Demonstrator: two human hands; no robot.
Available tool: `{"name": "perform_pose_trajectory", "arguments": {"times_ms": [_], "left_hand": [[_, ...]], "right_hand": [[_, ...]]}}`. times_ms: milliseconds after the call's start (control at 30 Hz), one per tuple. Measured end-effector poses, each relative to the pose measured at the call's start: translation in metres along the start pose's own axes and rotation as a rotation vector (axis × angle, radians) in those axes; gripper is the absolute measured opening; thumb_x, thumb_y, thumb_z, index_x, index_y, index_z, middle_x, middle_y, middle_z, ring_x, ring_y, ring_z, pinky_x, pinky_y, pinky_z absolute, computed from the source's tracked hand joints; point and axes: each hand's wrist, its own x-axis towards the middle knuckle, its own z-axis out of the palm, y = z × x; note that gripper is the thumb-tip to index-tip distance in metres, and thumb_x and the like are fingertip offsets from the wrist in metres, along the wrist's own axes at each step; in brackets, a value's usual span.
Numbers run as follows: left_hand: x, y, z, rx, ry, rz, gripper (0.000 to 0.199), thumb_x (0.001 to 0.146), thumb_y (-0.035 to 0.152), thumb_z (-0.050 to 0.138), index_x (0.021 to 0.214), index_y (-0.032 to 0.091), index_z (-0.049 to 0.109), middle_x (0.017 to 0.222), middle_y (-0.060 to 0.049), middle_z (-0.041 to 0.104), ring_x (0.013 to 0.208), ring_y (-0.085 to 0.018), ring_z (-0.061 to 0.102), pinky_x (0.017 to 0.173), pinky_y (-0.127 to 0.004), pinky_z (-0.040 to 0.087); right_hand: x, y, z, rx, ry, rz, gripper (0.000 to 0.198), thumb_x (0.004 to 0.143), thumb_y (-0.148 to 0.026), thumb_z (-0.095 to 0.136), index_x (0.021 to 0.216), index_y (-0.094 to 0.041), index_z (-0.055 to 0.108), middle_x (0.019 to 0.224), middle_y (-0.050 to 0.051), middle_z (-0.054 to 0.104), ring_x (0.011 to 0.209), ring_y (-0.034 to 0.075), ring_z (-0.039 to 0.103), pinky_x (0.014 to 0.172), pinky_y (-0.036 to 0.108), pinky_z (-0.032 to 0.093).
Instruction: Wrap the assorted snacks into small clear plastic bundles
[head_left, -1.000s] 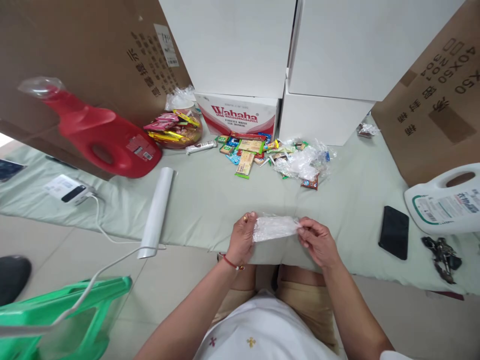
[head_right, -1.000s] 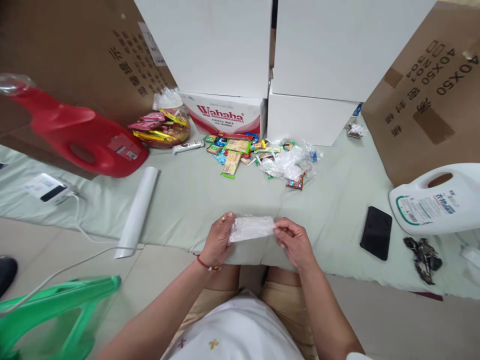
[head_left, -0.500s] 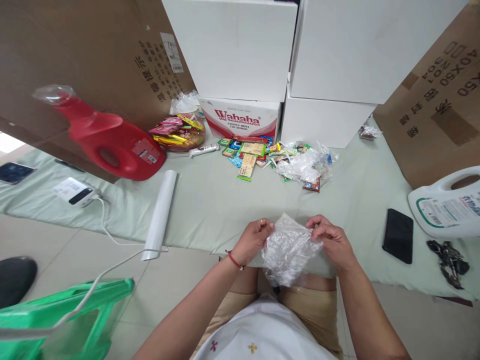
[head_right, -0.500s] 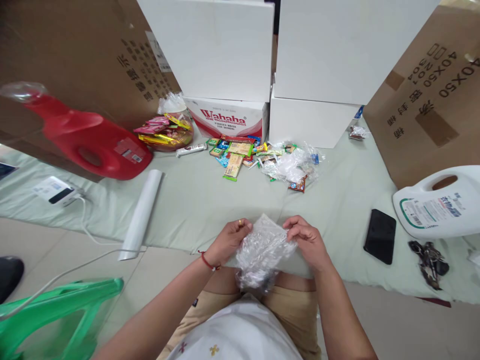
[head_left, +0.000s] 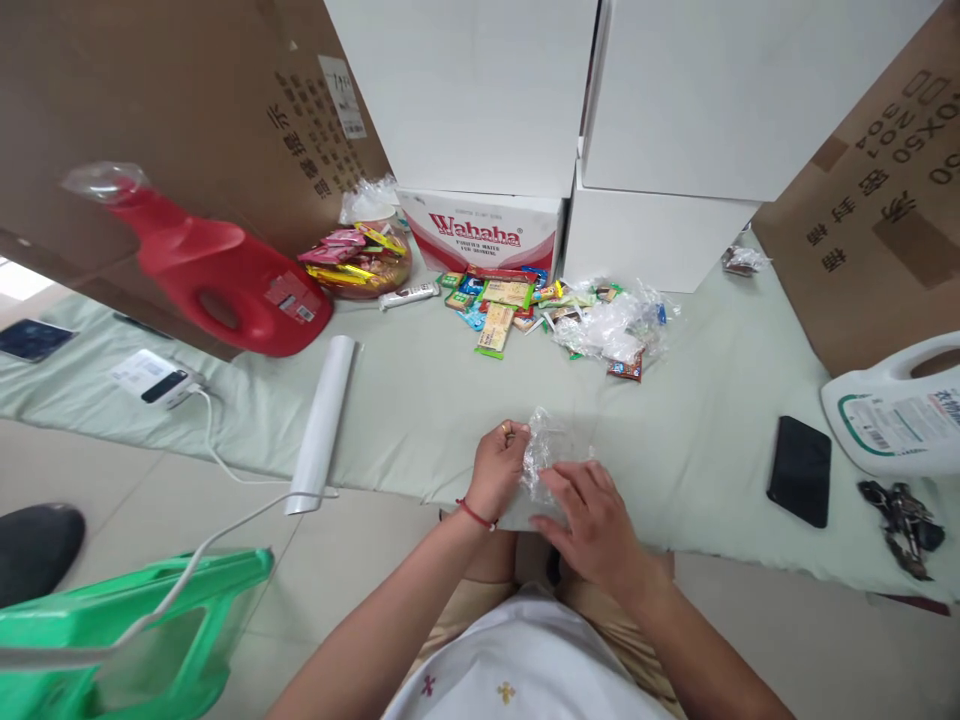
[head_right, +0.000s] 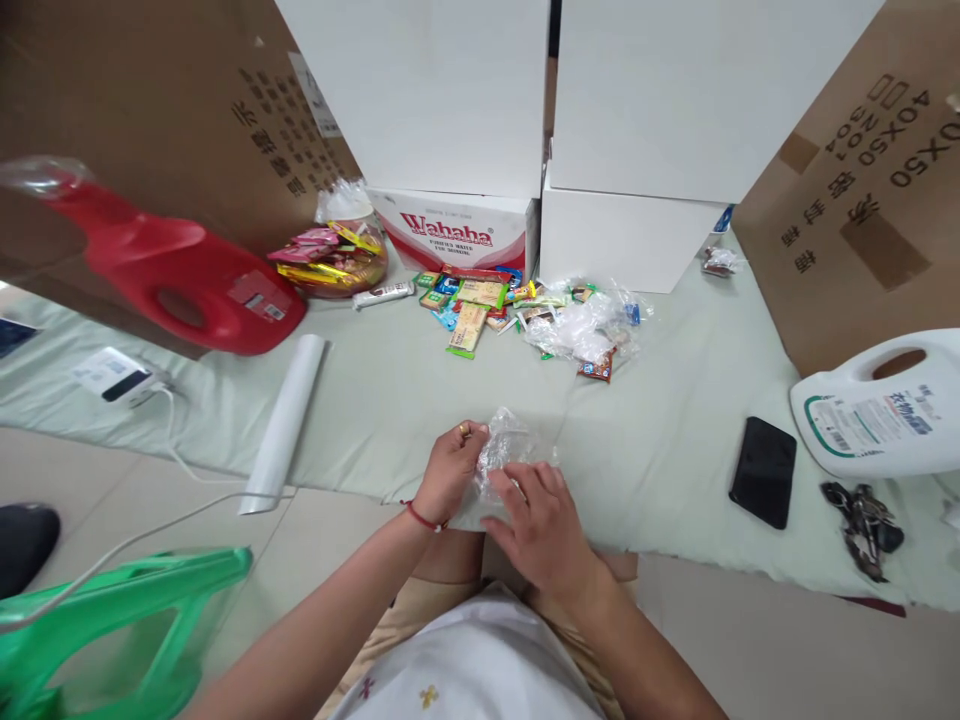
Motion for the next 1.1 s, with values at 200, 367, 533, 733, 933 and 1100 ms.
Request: {"name": "perform_pose_trajectory", "arguments": {"times_ms": [200,367,533,733,933,1100], "left_hand": [[-0.006,0.002,-0.021,-0.234,0.054,-0.097,0.043,0.081,0.061,0.064,0.095,0.022,0.055,0.085,0.0,0.063,0.065,-0.012,0.058,0.057,-0.023,0.042],[-0.031,-0.007,-0.033,-0.073,0.029,0.047,0.031,0.083,0.046,0.067,0.075,0.019,0.053,0.066,0.003,0.051,0.063,-0.011,0.046,0.062,-0.024,0.039],[-0.066,-0.004,-0.023,0.161,-0.167,0.362,0.033,0.081,0.045,0.076,0.097,0.02,0.06,0.099,-0.006,0.059,0.087,-0.018,0.054,0.077,-0.03,0.046],[-0.076,0.005,-0.017,0.329,-0.221,0.572,0.035,0.089,0.042,0.07,0.115,0.022,0.06,0.111,-0.011,0.061,0.103,-0.025,0.057,0.088,-0.037,0.047],[-0.071,0.011,-0.005,0.318,-0.2,0.513,0.017,0.096,0.036,0.058,0.089,0.022,0.065,0.086,-0.006,0.065,0.084,-0.021,0.059,0.08,-0.033,0.044],[-0.066,0.012,0.0,0.191,-0.016,0.351,0.021,0.092,0.041,0.065,0.082,0.022,0.065,0.081,-0.003,0.066,0.078,-0.018,0.059,0.075,-0.03,0.045]], "right_hand": [[0.001,0.011,0.015,0.466,0.085,0.397,0.02,0.099,-0.033,0.056,0.097,-0.021,0.072,0.082,0.003,0.064,0.071,0.017,0.054,0.065,0.029,0.044],[0.005,0.009,0.02,1.02,0.148,0.812,0.033,0.085,-0.053,0.072,0.093,-0.022,0.077,0.075,0.001,0.066,0.066,0.015,0.053,0.062,0.027,0.042],[0.018,0.001,0.015,1.245,0.276,0.947,0.035,0.067,-0.051,0.086,0.084,-0.022,0.077,0.074,0.001,0.068,0.063,0.015,0.053,0.059,0.027,0.043],[0.028,-0.003,0.003,1.303,0.304,0.977,0.032,0.065,-0.046,0.09,0.081,-0.022,0.076,0.073,-0.001,0.066,0.062,0.012,0.05,0.056,0.023,0.042],[0.025,-0.003,0.004,1.348,0.291,0.884,0.036,0.078,-0.054,0.08,0.097,-0.023,0.077,0.093,0.004,0.071,0.08,0.017,0.062,0.071,0.028,0.053],[0.013,-0.002,0.0,1.111,0.325,0.644,0.052,0.085,-0.067,0.067,0.119,-0.027,0.067,0.127,0.009,0.062,0.112,0.024,0.059,0.097,0.04,0.053]]}}
